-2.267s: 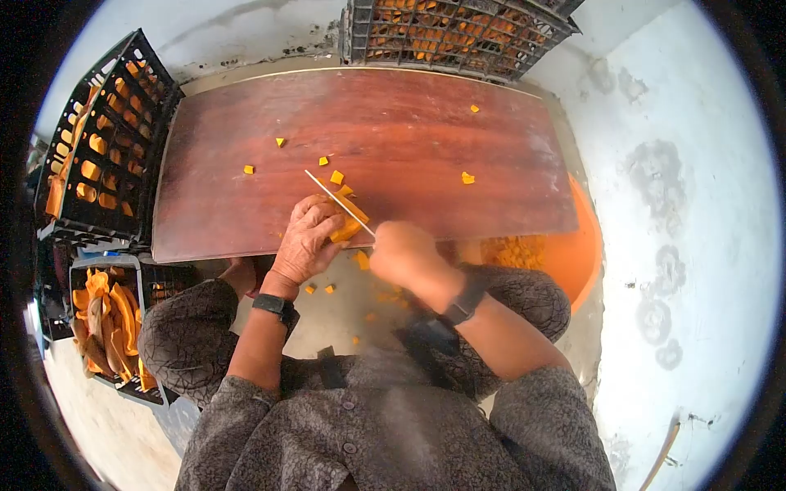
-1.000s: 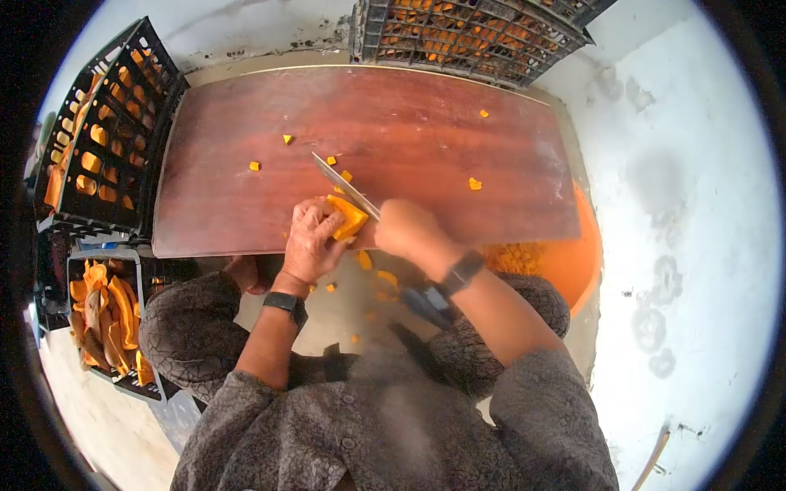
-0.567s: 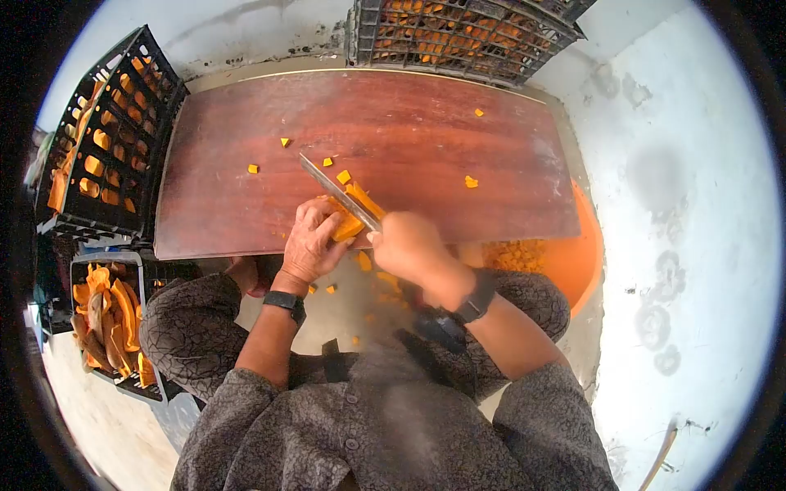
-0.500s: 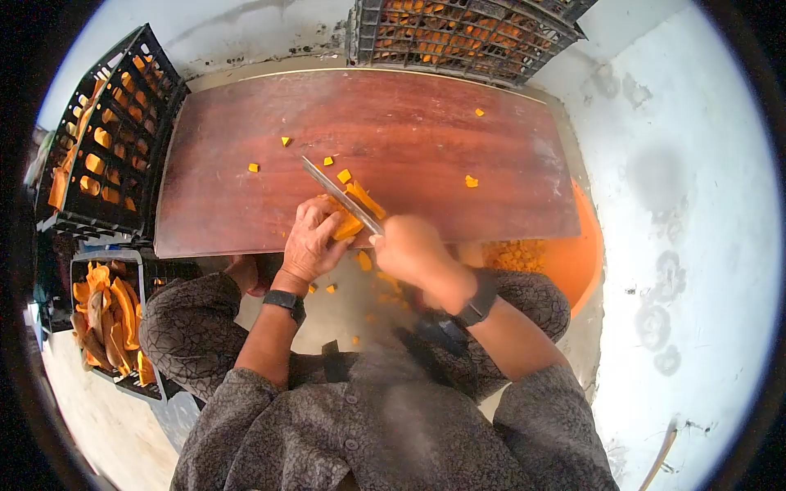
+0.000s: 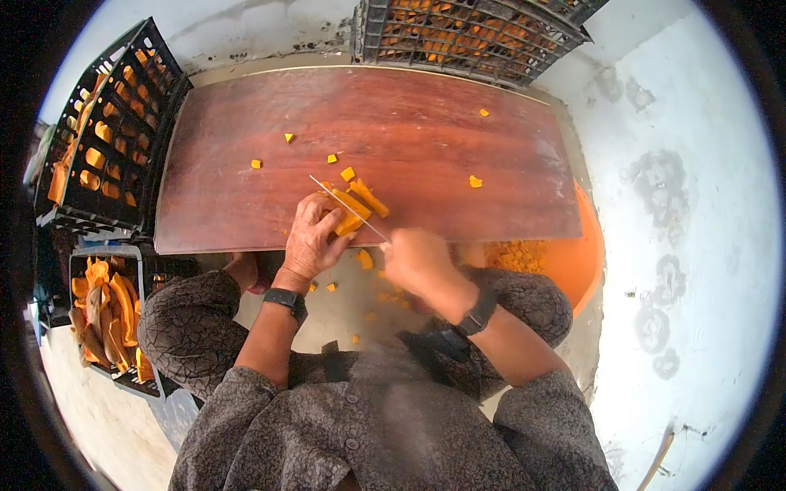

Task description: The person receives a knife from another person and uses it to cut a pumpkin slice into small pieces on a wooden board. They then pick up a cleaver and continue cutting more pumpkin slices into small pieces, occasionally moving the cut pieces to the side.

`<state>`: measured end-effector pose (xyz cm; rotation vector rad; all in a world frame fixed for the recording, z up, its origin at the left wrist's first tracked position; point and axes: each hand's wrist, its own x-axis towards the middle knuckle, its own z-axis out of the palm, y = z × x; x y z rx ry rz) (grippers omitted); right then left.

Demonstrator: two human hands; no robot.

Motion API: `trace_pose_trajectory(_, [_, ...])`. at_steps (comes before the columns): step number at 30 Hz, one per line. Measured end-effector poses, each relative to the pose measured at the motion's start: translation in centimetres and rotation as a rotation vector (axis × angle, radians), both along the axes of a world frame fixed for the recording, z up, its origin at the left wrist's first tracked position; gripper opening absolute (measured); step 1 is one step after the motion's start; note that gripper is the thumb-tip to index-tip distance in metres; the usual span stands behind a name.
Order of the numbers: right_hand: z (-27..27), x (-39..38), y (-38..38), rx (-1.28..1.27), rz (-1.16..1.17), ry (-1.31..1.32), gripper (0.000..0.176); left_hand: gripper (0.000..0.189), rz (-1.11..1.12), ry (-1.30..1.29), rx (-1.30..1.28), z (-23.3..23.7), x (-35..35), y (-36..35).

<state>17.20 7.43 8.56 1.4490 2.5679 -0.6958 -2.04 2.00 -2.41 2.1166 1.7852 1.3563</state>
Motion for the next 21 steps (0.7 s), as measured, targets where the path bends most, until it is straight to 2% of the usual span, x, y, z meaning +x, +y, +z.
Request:
trace_pose_trajectory(6, [-0.4, -0.4, -0.1, 0.037, 0.018, -0.073, 0.029, 0.041, 0.087, 0.031, -0.077, -0.1, 0.5, -0.3])
trace_pose_trajectory(8, [-1.3, -0.2, 0.1, 0.045, 0.045, -0.051, 0.029, 0.041, 0.113, 0.115, -0.027, 0.1, 0.4, -0.3])
trace_pose_trajectory(12, [-2.0, -0.5, 0.3, 0.034, 0.033, -0.068, 0.028, 0.043, 0.145, 0.122, 0.024, 0.2, 0.5, -0.3])
trace_pose_trajectory(21, [-0.2, -1.3, 0.4, -0.001, 0.057, -0.125, 0.026, 0.046, 0.162, -0.046, -0.025, 0.3, 0.4, -0.3])
